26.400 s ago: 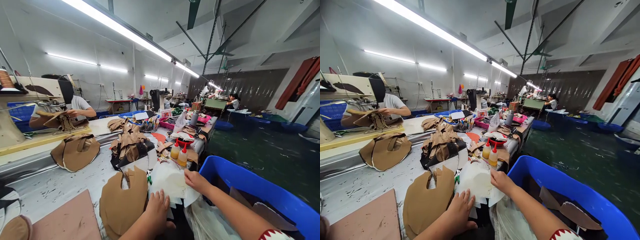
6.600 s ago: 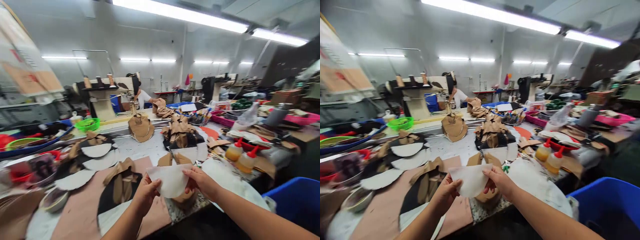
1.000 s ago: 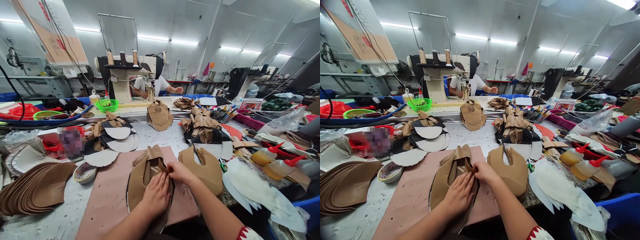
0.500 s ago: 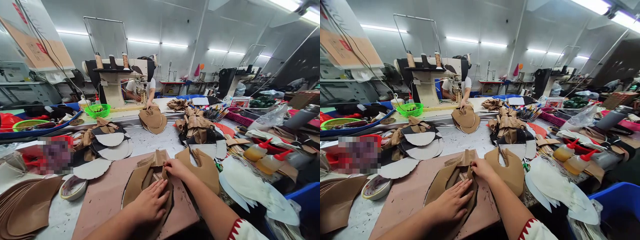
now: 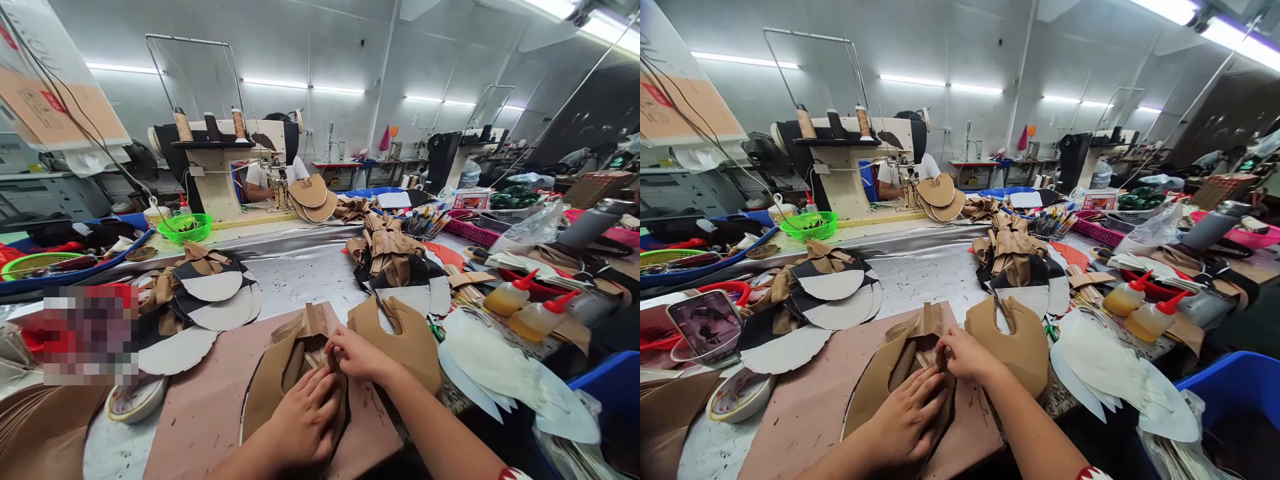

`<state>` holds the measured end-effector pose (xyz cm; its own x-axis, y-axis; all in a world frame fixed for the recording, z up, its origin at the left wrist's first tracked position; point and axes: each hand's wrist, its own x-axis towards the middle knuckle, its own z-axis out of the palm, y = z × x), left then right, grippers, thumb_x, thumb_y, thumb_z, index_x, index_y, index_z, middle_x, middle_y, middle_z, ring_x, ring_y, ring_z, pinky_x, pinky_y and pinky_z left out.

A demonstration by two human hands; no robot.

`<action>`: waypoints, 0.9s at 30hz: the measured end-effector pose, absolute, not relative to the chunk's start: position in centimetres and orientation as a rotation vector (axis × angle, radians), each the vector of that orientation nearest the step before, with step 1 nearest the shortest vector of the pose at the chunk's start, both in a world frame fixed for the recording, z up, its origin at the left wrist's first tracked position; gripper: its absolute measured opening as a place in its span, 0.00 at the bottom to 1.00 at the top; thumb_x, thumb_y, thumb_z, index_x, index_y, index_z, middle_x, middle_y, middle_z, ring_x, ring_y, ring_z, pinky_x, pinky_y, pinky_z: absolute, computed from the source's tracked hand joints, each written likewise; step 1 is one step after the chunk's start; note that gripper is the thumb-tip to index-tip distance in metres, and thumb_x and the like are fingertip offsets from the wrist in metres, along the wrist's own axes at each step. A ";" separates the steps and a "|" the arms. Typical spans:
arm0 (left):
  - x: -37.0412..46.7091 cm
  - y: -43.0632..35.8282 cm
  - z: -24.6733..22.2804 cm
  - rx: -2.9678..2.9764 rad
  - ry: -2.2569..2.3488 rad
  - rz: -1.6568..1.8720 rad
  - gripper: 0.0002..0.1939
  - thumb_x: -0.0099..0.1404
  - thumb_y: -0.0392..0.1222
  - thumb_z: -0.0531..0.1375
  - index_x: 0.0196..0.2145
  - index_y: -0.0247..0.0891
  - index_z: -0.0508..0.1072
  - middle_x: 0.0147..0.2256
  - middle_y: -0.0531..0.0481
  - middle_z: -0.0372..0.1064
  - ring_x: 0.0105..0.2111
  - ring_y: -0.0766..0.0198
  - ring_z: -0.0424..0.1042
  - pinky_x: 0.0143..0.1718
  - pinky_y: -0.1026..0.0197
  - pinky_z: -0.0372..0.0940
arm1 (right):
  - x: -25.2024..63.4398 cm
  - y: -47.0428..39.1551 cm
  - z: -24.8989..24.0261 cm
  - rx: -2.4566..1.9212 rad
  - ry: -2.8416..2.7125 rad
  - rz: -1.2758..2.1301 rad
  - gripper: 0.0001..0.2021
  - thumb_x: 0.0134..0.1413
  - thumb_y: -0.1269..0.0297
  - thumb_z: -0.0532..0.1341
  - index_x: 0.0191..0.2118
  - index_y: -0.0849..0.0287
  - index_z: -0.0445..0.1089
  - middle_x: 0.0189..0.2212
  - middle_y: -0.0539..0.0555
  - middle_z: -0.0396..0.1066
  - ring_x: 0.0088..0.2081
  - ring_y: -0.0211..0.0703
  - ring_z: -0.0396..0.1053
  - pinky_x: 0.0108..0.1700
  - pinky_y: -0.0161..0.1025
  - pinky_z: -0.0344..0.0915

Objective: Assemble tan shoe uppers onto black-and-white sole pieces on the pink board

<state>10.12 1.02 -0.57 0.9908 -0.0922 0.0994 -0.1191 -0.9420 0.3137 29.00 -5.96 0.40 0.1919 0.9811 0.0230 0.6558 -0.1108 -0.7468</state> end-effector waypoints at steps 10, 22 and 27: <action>10.8 1.1 0.1 2.955 0.025 -0.026 0.27 0.53 0.54 0.58 0.49 0.40 0.65 0.55 0.38 0.58 0.53 0.45 0.57 0.52 0.48 0.54 | 28.6 -6.9 1.2 -1.802 -1.568 0.768 0.08 0.37 0.80 0.56 0.22 0.59 0.65 0.30 0.50 0.65 0.32 0.38 0.64 0.34 0.33 0.59; 10.2 0.9 -2.9 2.945 0.083 0.177 0.29 0.49 0.50 0.62 0.50 0.44 0.66 0.58 0.38 0.53 0.55 0.43 0.56 0.55 0.47 0.52 | 30.6 -0.2 -2.3 -1.899 -1.344 0.679 0.15 0.34 0.85 0.51 0.26 0.56 0.54 0.23 0.43 0.59 0.28 0.34 0.59 0.31 0.29 0.53; 10.3 1.1 -1.7 2.976 -0.001 0.146 0.27 0.53 0.51 0.59 0.51 0.44 0.65 0.60 0.39 0.51 0.59 0.44 0.50 0.58 0.45 0.47 | 31.0 0.1 -2.8 -1.939 -1.305 0.699 0.16 0.33 0.85 0.52 0.27 0.56 0.53 0.22 0.42 0.57 0.27 0.34 0.58 0.30 0.29 0.52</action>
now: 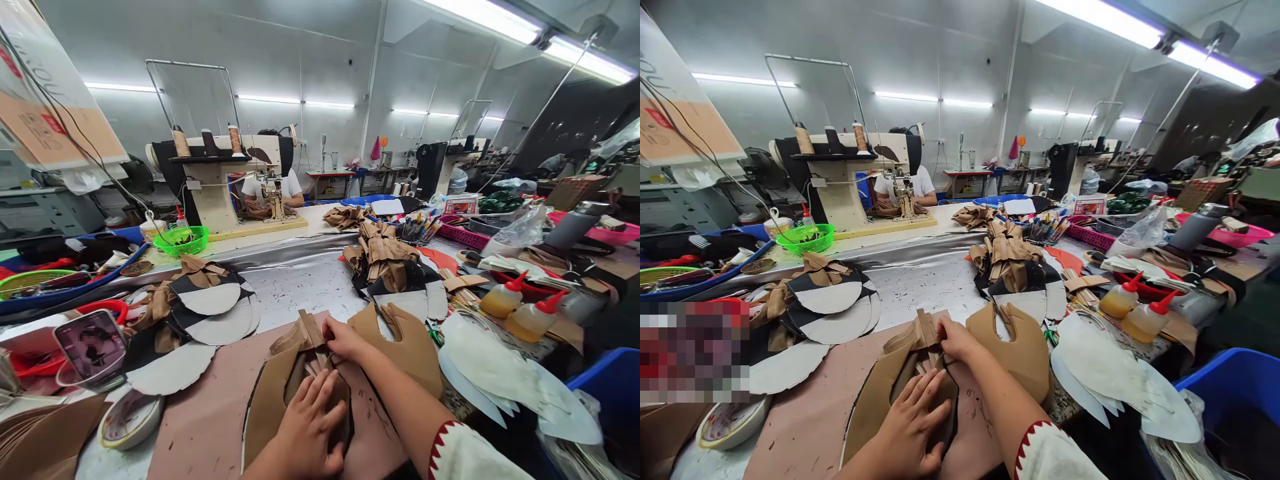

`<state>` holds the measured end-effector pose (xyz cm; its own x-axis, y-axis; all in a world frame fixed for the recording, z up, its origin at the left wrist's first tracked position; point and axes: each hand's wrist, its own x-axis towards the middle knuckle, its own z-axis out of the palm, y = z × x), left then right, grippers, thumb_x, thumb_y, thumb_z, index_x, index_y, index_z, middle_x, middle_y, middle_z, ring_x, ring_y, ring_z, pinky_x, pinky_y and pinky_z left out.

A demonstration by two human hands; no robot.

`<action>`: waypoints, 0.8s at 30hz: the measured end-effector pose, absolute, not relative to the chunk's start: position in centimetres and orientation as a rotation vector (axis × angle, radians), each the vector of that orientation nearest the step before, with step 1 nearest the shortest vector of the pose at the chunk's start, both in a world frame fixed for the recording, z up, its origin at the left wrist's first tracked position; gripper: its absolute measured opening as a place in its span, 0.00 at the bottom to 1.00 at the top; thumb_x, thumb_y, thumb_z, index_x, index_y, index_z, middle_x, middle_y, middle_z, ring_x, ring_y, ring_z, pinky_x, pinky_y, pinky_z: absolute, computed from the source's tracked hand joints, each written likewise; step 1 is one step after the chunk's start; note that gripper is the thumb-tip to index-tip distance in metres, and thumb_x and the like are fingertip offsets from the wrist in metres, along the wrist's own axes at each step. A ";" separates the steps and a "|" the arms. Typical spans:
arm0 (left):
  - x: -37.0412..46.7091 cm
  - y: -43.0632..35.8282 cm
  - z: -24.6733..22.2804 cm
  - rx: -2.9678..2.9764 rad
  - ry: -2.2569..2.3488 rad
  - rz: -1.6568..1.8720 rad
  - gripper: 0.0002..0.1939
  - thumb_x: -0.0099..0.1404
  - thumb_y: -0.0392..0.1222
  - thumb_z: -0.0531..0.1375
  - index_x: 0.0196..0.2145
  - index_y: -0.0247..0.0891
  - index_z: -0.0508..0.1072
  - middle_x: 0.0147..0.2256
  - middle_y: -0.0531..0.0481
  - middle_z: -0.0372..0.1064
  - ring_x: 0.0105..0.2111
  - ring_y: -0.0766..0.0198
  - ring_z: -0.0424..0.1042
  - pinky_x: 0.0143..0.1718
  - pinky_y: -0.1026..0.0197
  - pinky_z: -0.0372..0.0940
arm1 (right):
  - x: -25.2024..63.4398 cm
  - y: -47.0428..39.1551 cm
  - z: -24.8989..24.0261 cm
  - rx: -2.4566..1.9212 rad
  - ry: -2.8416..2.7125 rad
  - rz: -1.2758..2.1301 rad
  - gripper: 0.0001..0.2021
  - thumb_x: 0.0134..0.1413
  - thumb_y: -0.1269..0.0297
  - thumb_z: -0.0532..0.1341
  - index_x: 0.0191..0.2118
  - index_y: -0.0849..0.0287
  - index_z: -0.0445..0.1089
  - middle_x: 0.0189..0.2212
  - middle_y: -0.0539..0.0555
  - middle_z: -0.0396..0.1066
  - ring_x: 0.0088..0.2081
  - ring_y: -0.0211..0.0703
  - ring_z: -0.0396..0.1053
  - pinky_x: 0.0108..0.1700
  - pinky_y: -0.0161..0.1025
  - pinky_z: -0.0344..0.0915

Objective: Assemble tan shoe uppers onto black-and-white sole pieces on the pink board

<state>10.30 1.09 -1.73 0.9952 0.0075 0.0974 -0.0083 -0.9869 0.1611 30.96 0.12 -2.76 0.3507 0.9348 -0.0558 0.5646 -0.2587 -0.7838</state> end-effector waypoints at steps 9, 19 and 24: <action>11.1 1.6 -0.9 2.938 -0.130 -0.078 0.39 0.57 0.49 0.53 0.62 0.31 0.46 0.62 0.37 0.43 0.62 0.50 0.42 0.61 0.47 0.39 | 31.5 1.4 -2.0 -2.046 -1.291 0.802 0.16 0.29 0.85 0.54 0.25 0.57 0.55 0.21 0.42 0.57 0.26 0.33 0.56 0.28 0.30 0.49; 13.5 1.7 -0.3 3.042 -0.046 0.126 0.18 0.58 0.49 0.56 0.44 0.39 0.68 0.47 0.43 0.66 0.47 0.52 0.64 0.49 0.52 0.59 | 31.4 1.2 -1.6 -2.067 -1.295 0.793 0.17 0.27 0.85 0.55 0.25 0.57 0.56 0.21 0.42 0.59 0.26 0.33 0.56 0.27 0.30 0.48; 14.3 0.9 -1.5 3.089 0.086 0.248 0.13 0.63 0.41 0.51 0.44 0.36 0.67 0.45 0.41 0.67 0.46 0.51 0.65 0.46 0.50 0.60 | 31.6 1.3 -1.7 -2.069 -1.292 0.790 0.16 0.27 0.84 0.56 0.25 0.57 0.56 0.21 0.42 0.59 0.26 0.34 0.57 0.28 0.30 0.49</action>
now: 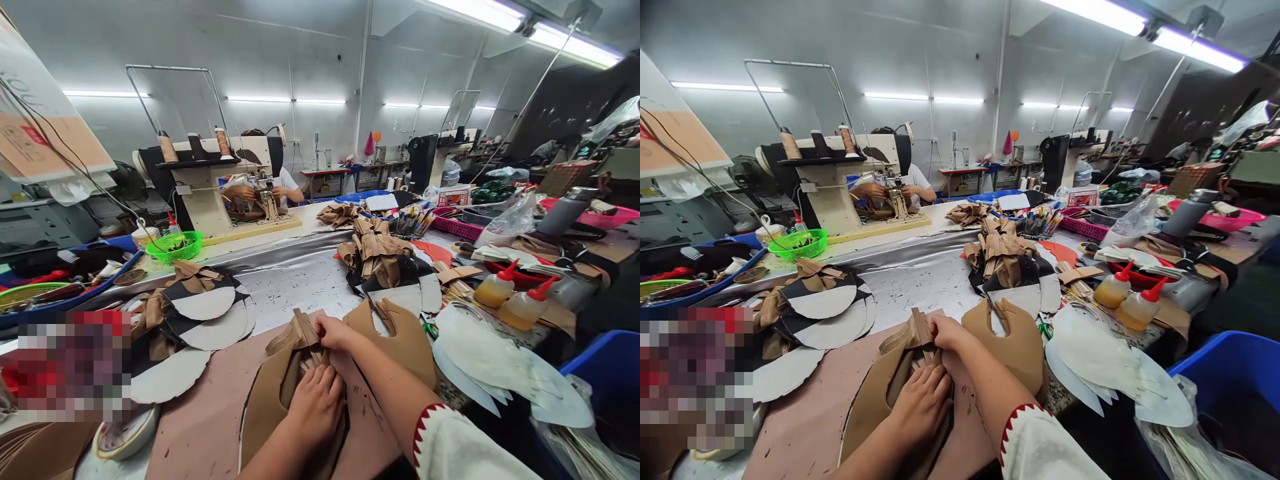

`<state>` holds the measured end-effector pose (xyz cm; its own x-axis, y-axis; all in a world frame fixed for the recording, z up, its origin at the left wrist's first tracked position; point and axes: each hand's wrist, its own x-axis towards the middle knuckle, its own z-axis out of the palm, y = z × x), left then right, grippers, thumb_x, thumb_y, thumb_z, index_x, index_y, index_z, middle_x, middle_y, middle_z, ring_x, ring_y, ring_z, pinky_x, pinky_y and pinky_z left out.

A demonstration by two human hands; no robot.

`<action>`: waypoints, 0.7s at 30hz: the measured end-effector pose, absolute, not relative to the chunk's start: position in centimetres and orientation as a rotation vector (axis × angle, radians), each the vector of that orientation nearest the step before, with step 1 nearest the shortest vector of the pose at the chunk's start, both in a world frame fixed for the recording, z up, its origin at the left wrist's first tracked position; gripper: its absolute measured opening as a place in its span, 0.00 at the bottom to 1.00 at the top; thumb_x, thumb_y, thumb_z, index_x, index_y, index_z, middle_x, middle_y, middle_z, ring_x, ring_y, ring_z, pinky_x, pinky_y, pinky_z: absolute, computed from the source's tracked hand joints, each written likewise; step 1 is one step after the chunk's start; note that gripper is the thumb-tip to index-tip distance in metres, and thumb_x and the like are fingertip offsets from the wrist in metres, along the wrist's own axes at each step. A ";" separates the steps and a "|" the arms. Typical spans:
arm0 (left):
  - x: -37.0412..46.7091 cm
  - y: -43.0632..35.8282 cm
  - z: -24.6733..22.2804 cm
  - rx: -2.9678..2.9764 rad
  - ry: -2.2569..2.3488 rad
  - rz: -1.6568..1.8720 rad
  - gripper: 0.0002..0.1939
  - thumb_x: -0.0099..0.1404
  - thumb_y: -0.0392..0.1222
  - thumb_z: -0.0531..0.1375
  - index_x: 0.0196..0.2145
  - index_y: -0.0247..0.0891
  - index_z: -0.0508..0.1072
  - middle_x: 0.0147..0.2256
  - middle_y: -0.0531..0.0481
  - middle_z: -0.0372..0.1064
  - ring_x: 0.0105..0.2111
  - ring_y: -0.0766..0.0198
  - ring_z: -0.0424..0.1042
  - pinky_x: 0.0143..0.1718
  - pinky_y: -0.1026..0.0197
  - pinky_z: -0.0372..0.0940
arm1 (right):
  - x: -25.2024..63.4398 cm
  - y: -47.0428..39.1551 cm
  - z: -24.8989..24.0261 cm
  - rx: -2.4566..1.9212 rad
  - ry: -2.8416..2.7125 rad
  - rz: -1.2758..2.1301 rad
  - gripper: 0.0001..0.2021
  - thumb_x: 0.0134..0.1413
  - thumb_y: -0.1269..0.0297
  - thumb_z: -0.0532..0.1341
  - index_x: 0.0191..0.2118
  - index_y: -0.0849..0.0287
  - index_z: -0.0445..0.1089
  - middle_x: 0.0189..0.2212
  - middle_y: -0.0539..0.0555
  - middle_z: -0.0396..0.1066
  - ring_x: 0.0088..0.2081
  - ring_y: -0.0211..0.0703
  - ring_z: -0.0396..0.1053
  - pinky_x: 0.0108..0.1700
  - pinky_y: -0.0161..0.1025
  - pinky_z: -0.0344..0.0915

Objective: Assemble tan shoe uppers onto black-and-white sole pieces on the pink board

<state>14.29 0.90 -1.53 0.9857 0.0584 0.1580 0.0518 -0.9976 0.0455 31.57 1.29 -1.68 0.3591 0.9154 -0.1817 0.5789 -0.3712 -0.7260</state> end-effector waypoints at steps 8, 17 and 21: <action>14.1 1.0 -3.0 3.148 0.178 0.318 0.21 0.64 0.49 0.51 0.52 0.40 0.65 0.51 0.38 0.64 0.51 0.48 0.62 0.50 0.49 0.57 | 31.6 1.2 -1.2 -2.047 -1.277 0.816 0.15 0.27 0.84 0.56 0.23 0.57 0.55 0.20 0.42 0.59 0.26 0.34 0.57 0.27 0.30 0.50; 14.5 1.1 -1.8 3.181 0.179 0.106 0.27 0.64 0.53 0.50 0.55 0.35 0.62 0.54 0.36 0.61 0.55 0.44 0.57 0.52 0.44 0.52 | 31.8 1.0 -1.0 -2.015 -1.279 0.837 0.15 0.27 0.82 0.57 0.23 0.57 0.55 0.21 0.42 0.60 0.27 0.35 0.58 0.29 0.31 0.52; 14.7 1.2 -1.4 3.200 0.134 0.000 0.28 0.64 0.54 0.49 0.56 0.34 0.61 0.55 0.35 0.59 0.56 0.43 0.55 0.53 0.44 0.51 | 31.9 1.0 -1.1 -2.013 -1.273 0.858 0.15 0.27 0.83 0.56 0.23 0.57 0.55 0.21 0.42 0.60 0.27 0.35 0.59 0.29 0.31 0.52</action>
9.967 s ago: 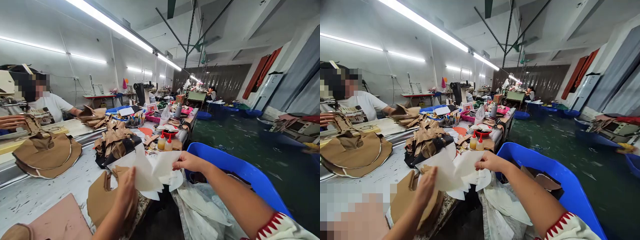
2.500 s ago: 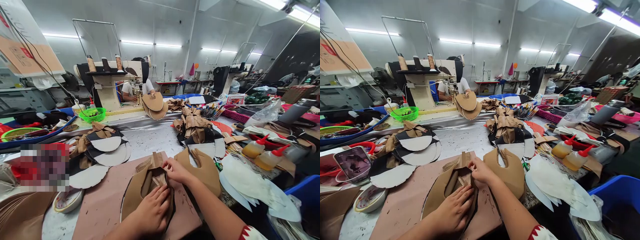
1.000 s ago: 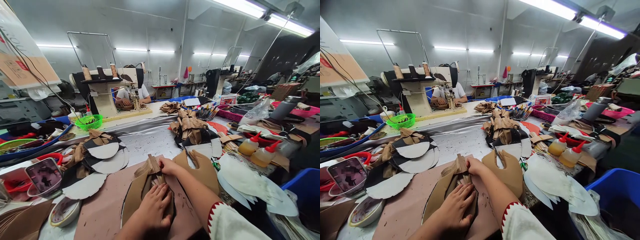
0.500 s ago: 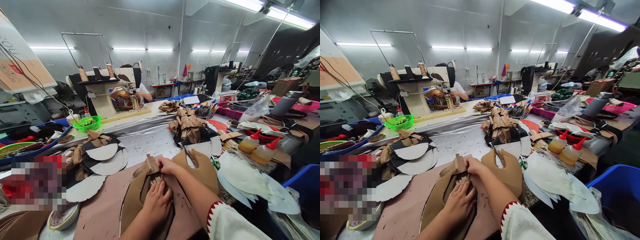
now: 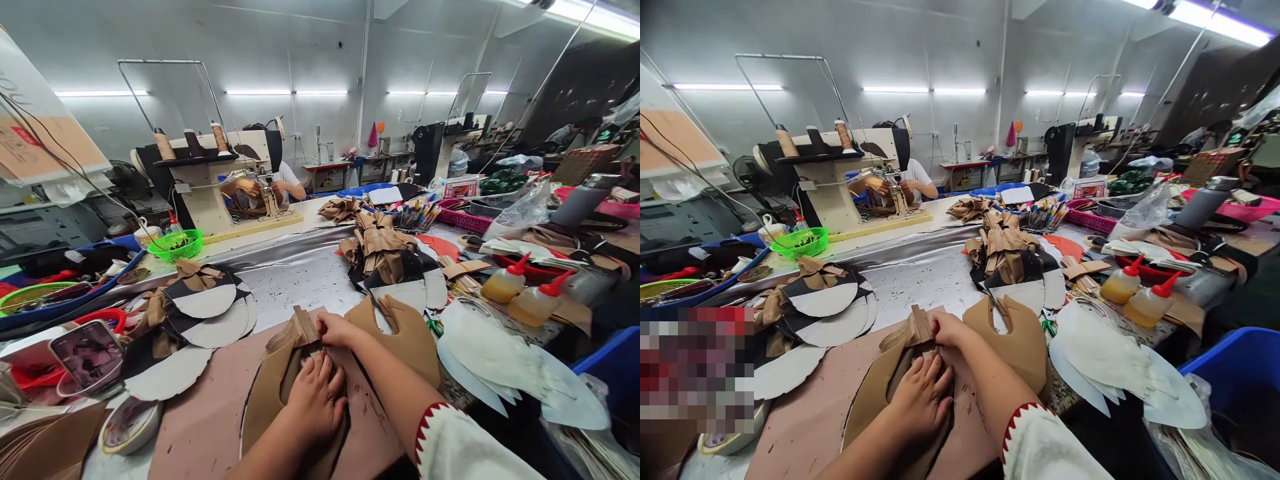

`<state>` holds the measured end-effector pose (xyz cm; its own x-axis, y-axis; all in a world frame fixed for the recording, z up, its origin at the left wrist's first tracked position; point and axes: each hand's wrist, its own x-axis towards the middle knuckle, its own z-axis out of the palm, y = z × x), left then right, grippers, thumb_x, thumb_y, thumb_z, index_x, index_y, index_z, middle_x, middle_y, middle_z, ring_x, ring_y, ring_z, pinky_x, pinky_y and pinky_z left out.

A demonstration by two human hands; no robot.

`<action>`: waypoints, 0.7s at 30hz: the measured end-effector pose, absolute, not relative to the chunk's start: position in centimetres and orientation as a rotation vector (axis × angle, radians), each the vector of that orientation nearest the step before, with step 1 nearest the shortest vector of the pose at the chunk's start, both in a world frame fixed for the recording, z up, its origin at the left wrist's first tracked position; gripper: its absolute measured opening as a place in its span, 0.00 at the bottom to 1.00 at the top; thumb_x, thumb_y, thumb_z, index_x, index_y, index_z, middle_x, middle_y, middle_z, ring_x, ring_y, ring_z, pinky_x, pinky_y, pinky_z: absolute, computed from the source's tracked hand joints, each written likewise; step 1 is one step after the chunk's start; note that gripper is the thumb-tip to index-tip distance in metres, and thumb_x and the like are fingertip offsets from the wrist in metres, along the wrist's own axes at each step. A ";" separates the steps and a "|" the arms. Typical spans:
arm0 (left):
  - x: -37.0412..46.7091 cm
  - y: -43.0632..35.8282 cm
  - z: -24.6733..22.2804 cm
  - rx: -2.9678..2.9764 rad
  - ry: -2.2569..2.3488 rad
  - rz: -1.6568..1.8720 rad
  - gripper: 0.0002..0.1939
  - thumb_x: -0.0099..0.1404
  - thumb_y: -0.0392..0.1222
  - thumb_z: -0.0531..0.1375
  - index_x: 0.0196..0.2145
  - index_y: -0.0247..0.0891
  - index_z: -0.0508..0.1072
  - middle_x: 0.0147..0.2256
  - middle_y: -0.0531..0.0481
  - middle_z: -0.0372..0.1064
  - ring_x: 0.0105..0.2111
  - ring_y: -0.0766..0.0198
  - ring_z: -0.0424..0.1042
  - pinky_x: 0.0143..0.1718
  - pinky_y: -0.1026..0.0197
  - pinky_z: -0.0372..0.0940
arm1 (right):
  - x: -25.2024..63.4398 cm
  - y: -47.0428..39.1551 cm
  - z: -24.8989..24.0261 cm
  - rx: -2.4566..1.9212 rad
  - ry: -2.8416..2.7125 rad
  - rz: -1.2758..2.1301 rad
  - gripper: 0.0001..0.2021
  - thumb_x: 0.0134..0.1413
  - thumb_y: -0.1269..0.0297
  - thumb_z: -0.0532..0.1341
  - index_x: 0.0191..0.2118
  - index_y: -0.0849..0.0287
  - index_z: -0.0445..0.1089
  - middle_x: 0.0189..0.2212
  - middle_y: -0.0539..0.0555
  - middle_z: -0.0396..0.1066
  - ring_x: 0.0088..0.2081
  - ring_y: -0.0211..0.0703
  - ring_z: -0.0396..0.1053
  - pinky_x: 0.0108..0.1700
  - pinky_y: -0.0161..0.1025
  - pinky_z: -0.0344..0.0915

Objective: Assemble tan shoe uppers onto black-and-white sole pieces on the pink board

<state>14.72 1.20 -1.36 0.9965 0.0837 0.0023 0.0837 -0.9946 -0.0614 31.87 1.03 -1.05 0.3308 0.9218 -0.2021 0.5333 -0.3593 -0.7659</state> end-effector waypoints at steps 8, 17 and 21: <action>15.3 1.7 -0.8 -3.103 -0.105 0.006 0.28 0.60 0.55 0.53 0.52 0.33 0.65 0.52 0.35 0.61 0.53 0.43 0.58 0.52 0.47 0.52 | 31.9 0.9 -1.5 -2.032 -1.283 0.817 0.15 0.27 0.83 0.56 0.24 0.57 0.57 0.21 0.43 0.61 0.27 0.35 0.59 0.29 0.30 0.53; 12.2 1.0 -0.5 -3.222 -0.118 -0.390 0.20 0.65 0.48 0.49 0.51 0.37 0.64 0.47 0.41 0.67 0.49 0.52 0.63 0.52 0.49 0.55 | 25.7 0.8 1.6 -1.874 -1.593 0.491 0.15 0.48 0.71 0.56 0.44 0.56 0.67 0.54 0.58 0.59 0.56 0.50 0.52 0.56 0.48 0.46; 6.6 1.5 -0.2 -3.199 -0.282 -0.420 0.16 0.64 0.39 0.48 0.47 0.39 0.68 0.45 0.43 0.69 0.46 0.56 0.67 0.49 0.52 0.60 | 23.6 0.3 1.4 -1.872 -1.804 0.372 0.07 0.49 0.71 0.58 0.35 0.57 0.70 0.50 0.59 0.64 0.54 0.54 0.56 0.55 0.51 0.48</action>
<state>6.63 1.50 -0.19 0.9513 0.1843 0.2472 0.1591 -0.9801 0.1186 23.63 0.28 1.42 0.0801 0.9855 0.1495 0.8461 0.0120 -0.5329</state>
